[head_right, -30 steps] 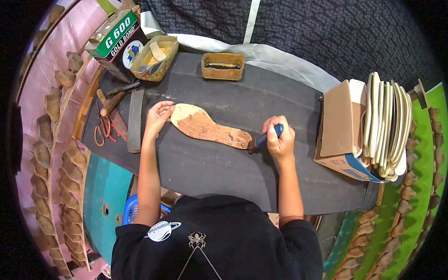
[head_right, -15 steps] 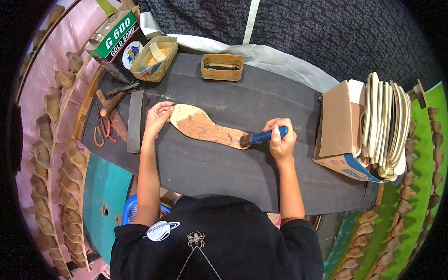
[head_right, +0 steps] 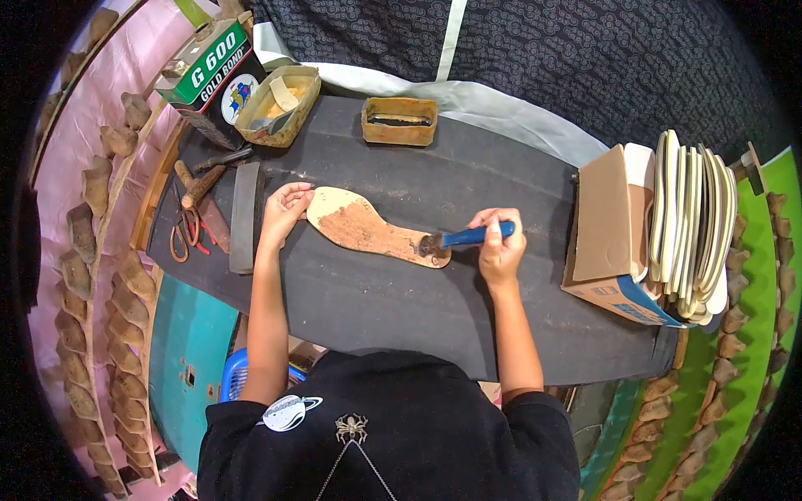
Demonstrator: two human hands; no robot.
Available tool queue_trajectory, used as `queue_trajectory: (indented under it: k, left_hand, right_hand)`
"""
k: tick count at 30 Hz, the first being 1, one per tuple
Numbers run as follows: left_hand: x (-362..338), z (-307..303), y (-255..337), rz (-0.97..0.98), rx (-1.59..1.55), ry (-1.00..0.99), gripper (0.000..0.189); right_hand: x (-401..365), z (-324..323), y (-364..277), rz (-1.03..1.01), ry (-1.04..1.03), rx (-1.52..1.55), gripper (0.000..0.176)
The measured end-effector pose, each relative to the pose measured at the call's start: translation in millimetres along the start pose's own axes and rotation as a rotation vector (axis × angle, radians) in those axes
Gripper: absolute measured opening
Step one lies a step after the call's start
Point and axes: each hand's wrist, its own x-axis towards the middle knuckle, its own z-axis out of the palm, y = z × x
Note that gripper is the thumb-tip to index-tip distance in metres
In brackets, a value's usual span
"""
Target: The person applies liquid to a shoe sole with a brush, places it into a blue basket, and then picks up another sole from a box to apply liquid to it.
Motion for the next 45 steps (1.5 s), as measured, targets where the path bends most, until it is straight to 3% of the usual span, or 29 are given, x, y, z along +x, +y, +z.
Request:
queue_trajectory:
  k: [4, 6, 8, 11, 16, 18, 22, 25, 28, 32, 37, 45]
  left_hand:
    - [0.1, 0.9, 0.2, 0.007, 0.007, 0.0, 0.025]
    - [0.0, 0.9, 0.0, 0.005, 0.004, 0.0, 0.025]
    - [0.4, 1.1, 0.5, 0.005, 0.003, 0.0, 0.025]
    - [0.0, 0.6, 1.4, -0.01, 0.003, -0.005, 0.026]
    - [0.2, 1.0, 2.0, -0.023, 0.009, 0.006, 0.026]
    - [0.6, 0.5, 0.6, -0.021, 0.005, 0.003, 0.026]
    - [0.8, 0.4, 1.6, -0.024, -0.001, -0.003, 0.026]
    - [0.9, 0.1, 0.6, -0.022, -0.016, -0.002, 0.026]
    - [0.5, -0.2, 0.5, -0.014, -0.026, -0.008, 0.026]
    - [-1.4, 1.0, 5.0, -0.03, 0.011, 0.004, 0.026]
    - [-0.1, 0.2, 1.3, -0.019, -0.016, 0.003, 0.027]
    - [-2.7, 1.7, 7.4, -0.019, -0.027, -0.006, 0.027]
  right_hand:
    - [2.7, -15.8, -3.0, 0.034, -0.011, -0.06, 0.018]
    - [6.0, -16.0, 3.0, -0.116, 0.039, -0.06, 0.02]
    - [4.8, -11.5, 2.0, -0.105, 0.083, -0.046, 0.022]
    - [1.0, 4.9, -3.7, -0.024, 0.138, 0.085, 0.024]
    - [-4.0, -2.9, 0.7, 0.124, 0.07, 0.056, 0.026]
    - [0.4, -10.4, 5.4, -0.031, 0.128, 0.057, 0.022]
    - [7.1, -22.9, 4.5, -0.059, 0.127, -0.021, 0.021]
    - [13.6, -18.3, -2.2, 0.196, 0.212, 0.209, 0.018]
    - [35.9, -1.5, -0.9, 0.292, 0.381, 0.487, 0.018]
    - [59.6, 14.3, 16.0, 0.447, 0.434, 0.714, 0.02]
    - [93.0, 50.2, 36.6, 0.284, 0.272, 0.585, 0.025]
    - [128.5, 86.7, 75.1, 0.179, 0.095, 0.352, 0.017]
